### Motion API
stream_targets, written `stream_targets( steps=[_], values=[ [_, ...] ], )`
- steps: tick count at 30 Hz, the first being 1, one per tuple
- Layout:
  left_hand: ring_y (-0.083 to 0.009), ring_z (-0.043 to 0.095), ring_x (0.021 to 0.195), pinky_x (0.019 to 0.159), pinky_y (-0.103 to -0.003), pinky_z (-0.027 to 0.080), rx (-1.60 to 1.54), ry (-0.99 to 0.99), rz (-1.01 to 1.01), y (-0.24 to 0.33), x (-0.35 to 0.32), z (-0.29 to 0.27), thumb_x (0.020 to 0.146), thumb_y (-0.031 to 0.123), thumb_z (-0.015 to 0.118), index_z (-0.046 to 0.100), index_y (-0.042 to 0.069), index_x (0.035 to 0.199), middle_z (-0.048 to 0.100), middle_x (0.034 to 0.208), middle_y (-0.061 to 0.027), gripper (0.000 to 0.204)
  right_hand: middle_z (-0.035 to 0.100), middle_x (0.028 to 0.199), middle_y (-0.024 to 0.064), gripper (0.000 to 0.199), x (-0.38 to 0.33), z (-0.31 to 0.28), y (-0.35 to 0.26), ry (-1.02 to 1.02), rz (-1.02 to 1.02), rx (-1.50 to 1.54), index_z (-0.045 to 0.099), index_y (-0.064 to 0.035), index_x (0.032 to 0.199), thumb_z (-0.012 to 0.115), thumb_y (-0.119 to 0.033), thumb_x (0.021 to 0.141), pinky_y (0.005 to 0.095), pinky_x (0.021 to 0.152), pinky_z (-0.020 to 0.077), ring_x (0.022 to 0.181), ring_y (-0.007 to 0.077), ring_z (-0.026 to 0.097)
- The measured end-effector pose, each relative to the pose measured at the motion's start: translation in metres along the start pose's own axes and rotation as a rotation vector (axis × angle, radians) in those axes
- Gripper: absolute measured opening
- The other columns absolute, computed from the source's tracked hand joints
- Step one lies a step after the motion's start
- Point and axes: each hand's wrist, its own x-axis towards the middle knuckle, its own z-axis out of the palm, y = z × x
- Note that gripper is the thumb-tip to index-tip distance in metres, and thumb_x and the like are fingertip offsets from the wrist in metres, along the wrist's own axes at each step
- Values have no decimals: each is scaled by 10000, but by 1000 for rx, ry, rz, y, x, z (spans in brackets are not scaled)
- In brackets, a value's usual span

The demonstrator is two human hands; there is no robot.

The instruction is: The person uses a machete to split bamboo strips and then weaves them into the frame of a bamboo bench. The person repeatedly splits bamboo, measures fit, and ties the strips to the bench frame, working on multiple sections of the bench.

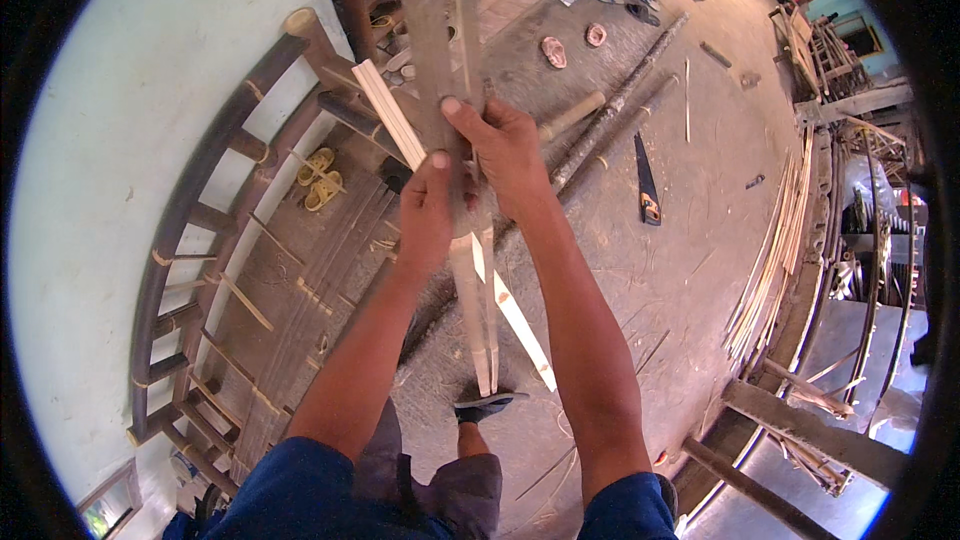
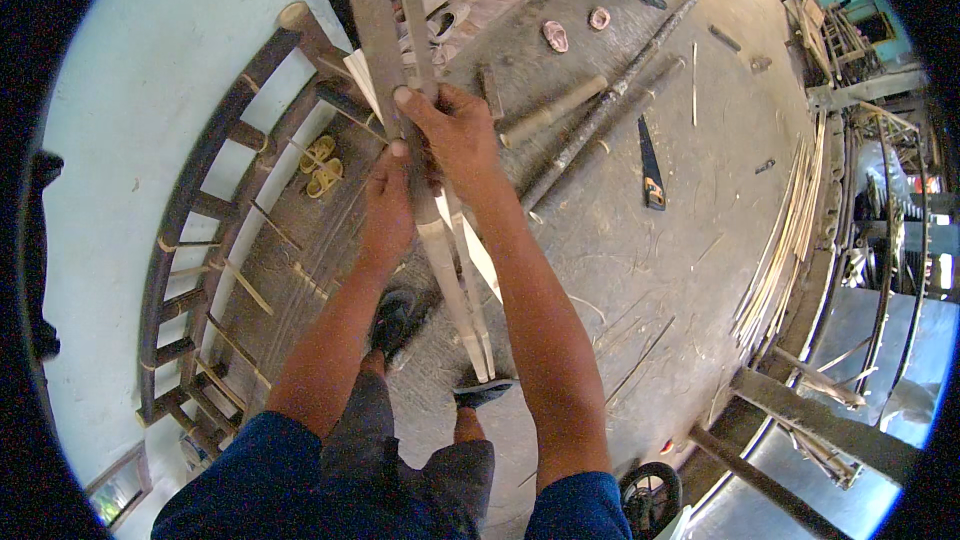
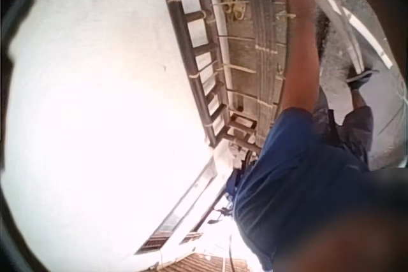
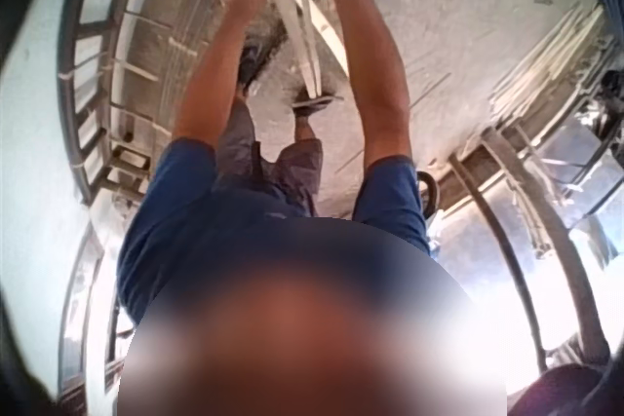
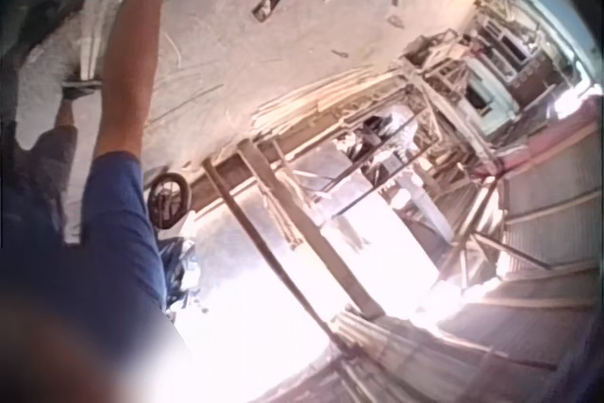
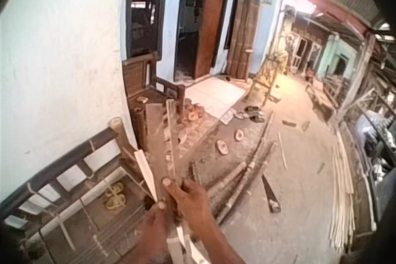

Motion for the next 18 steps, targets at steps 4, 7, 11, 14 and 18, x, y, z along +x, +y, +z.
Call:
stream_targets(
  steps=[4, 7, 11, 14, 18],
  values=[
    [-82, 568, 766, 690, -262, 471, 7, -33, -51, -4, 10, -14, 1045, 467, 472, 657, 27, 1065, 629, 872, -16, 477, 618, 736, 32, 403, 16, 4, 11, 12, -91, -32, 680, -9, 938, 711, -410, 920, 256, 446, 430, 577, 101, 549],
    [-61, 561, 735, 654, -244, 472, 30, 3, -87, -8, 23, -26, 1043, 477, 471, 677, 44, 1064, 635, 856, 16, 480, 647, 761, 38, 387, 14, 8, 12, 25, -81, -114, 683, -12, 936, 682, -399, 946, 258, 504, 469, 602, 103, 576],
    [-41, 530, 660, 578, -227, 441, -87, -55, -125, -17, 31, -33, 1045, 494, 447, 669, 78, 959, 603, 782, 37, 479, 609, 706, 8, 430, -6, 20, 6, -38, -9, 117, 649, -16, 887, 665, -440, 949, 267, 557, 432, 613, 86, 522],
    [-38, 465, 579, 510, -221, 382, -141, -41, -132, -17, 26, -33, 1048, 501, 432, 618, 124, 883, 536, 707, 53, 451, 611, 688, 15, 409, -12, 31, 5, -72, -8, 210, 618, -31, 902, 635, -433, 973, 251, 524, 437, 567, 90, 540],
    [-47, 374, 513, 461, -228, 299, -64, 135, -135, -12, 9, -30, 1032, 544, 438, 513, 152, 781, 426, 636, 71, 471, 589, 645, 15, 391, -3, 38, 15, -97, -129, 121, 587, -56, 870, 611, -428, 989, 249, 496, 433, 527, 89, 532]
  ],
)
